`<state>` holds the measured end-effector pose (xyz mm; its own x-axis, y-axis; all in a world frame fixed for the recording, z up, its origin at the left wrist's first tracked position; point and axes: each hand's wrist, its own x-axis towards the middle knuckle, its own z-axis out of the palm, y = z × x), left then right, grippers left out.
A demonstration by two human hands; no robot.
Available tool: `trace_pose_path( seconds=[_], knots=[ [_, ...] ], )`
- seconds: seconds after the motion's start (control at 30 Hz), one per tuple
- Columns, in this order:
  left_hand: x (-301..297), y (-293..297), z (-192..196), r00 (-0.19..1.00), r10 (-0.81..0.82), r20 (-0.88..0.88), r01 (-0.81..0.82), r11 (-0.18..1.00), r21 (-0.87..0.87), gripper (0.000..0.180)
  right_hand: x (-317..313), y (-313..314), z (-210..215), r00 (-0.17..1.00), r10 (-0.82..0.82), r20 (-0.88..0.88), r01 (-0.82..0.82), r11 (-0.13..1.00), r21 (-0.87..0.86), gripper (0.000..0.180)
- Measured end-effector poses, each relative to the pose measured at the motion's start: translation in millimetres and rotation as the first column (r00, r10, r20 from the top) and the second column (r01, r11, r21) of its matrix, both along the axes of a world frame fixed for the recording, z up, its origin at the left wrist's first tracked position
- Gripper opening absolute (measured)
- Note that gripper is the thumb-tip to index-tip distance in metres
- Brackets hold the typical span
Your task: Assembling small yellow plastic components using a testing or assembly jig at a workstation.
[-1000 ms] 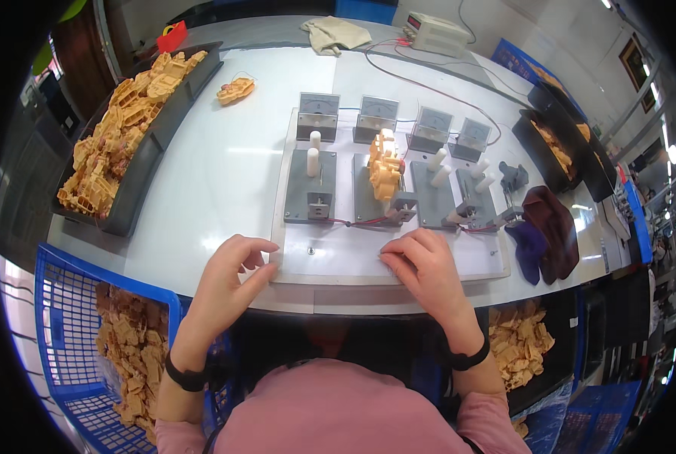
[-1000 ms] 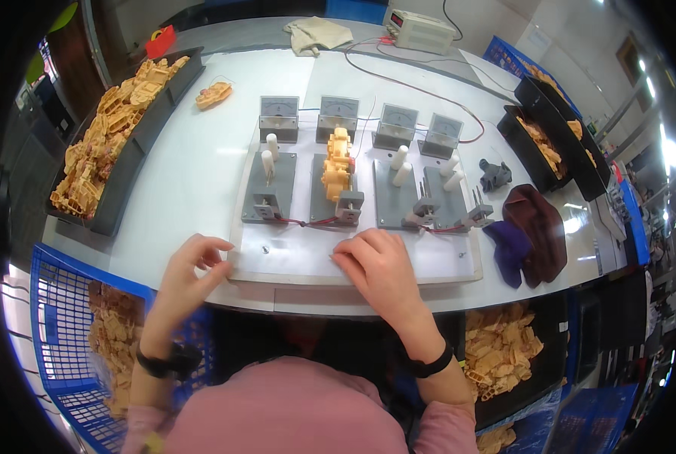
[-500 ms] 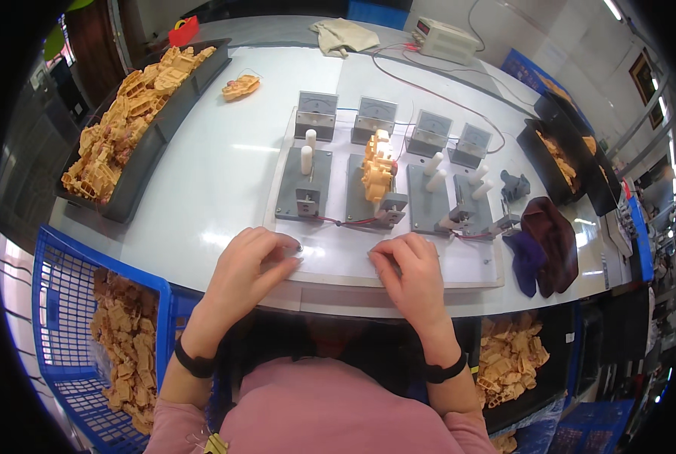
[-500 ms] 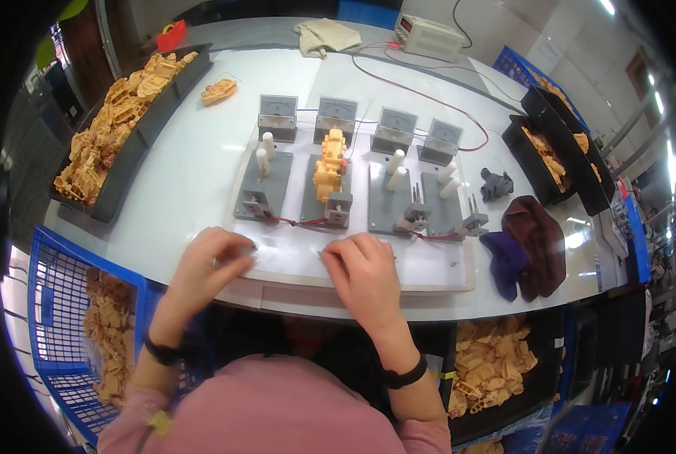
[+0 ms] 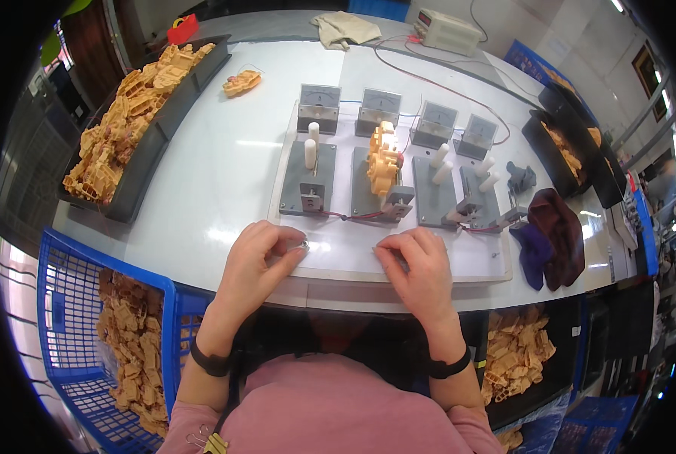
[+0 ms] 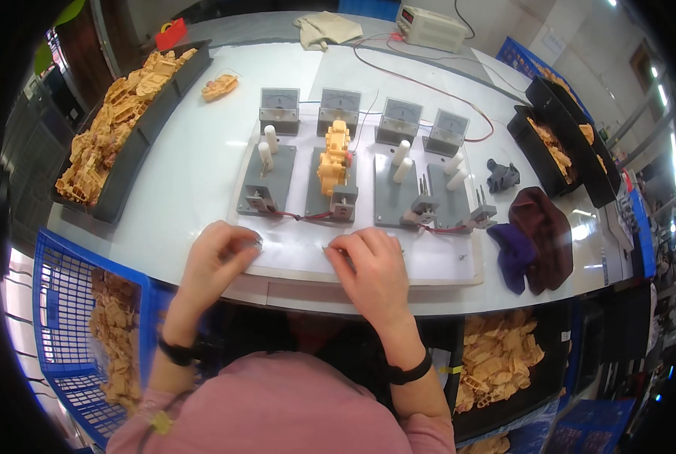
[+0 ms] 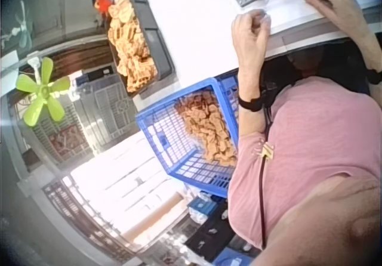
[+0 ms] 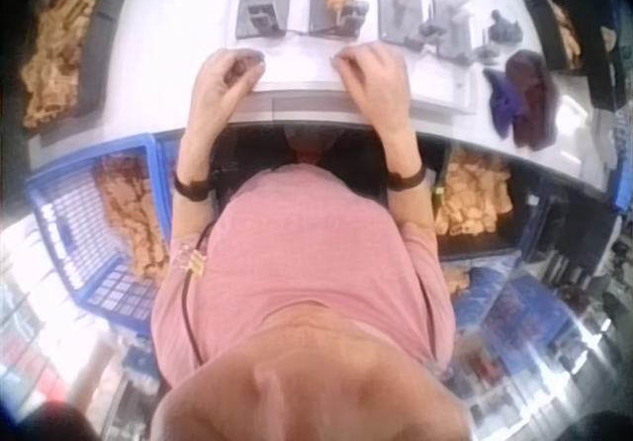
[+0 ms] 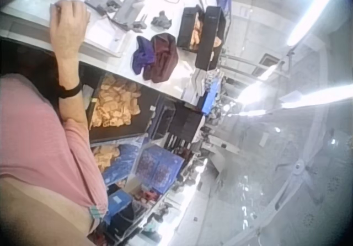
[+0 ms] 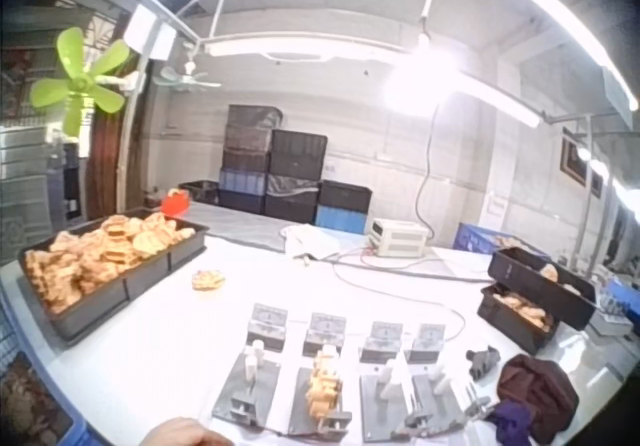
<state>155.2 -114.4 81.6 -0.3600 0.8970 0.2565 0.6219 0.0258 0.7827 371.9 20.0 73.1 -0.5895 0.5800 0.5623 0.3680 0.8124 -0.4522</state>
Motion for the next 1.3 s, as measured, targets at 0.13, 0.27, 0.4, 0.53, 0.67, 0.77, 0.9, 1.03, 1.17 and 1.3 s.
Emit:
trace_pose_path(
  seconds=[0.13,0.27,0.4,0.53,0.67,0.77,0.9,1.03,1.17,1.3],
  knots=[
    [0.0,1.2,-1.8,1.000,0.012,0.027,-0.012,1.000,0.010,0.016,-0.5,0.1,0.4,1.000,0.012,-0.001,-0.012,1.000,-0.014,0.010],
    [-0.2,2.7,-3.2,0.999,0.009,0.037,-0.010,1.000,0.023,0.016,-0.5,1.2,1.2,1.000,0.024,0.013,-0.024,0.999,0.031,0.011],
    [-0.4,2.6,-4.1,0.999,0.010,0.042,-0.011,1.000,0.026,0.017,0.6,2.6,0.9,0.999,0.038,0.017,-0.039,0.999,0.029,0.011],
    [-0.8,2.5,-4.1,0.999,0.011,0.044,-0.011,1.000,0.014,0.017,0.9,4.9,-0.8,0.997,0.080,0.010,-0.081,0.996,0.048,0.011],
    [-0.1,3.3,-3.4,0.999,0.011,0.050,-0.012,1.000,0.010,0.017,1.3,3.1,-1.3,0.998,0.065,0.003,-0.065,0.996,0.059,0.011],
    [-0.3,3.6,-2.6,0.999,0.013,0.038,-0.013,1.000,0.010,0.018,1.0,1.5,0.4,0.998,0.057,-0.012,-0.057,0.997,0.047,0.012],
    [0.4,4.5,-0.1,0.999,0.020,0.043,-0.020,1.000,-0.006,0.018,0.2,1.8,-0.6,0.999,0.046,-0.030,-0.044,0.998,0.045,0.013],
    [1.8,5.3,2.6,0.999,0.021,0.031,-0.021,1.000,-0.014,0.019,0.6,1.1,-0.6,0.998,0.032,-0.046,-0.030,0.999,0.039,0.013],
    [2.8,4.5,1.0,0.999,0.029,0.031,-0.028,0.999,-0.031,0.019,1.6,1.5,-2.9,0.999,0.030,-0.043,-0.029,0.999,0.043,0.013],
    [2.8,5.3,0.1,0.999,0.031,0.031,-0.029,0.999,-0.044,0.019,2.0,1.3,-2.9,0.998,0.026,-0.056,-0.024,0.999,0.025,0.014]
  ],
)
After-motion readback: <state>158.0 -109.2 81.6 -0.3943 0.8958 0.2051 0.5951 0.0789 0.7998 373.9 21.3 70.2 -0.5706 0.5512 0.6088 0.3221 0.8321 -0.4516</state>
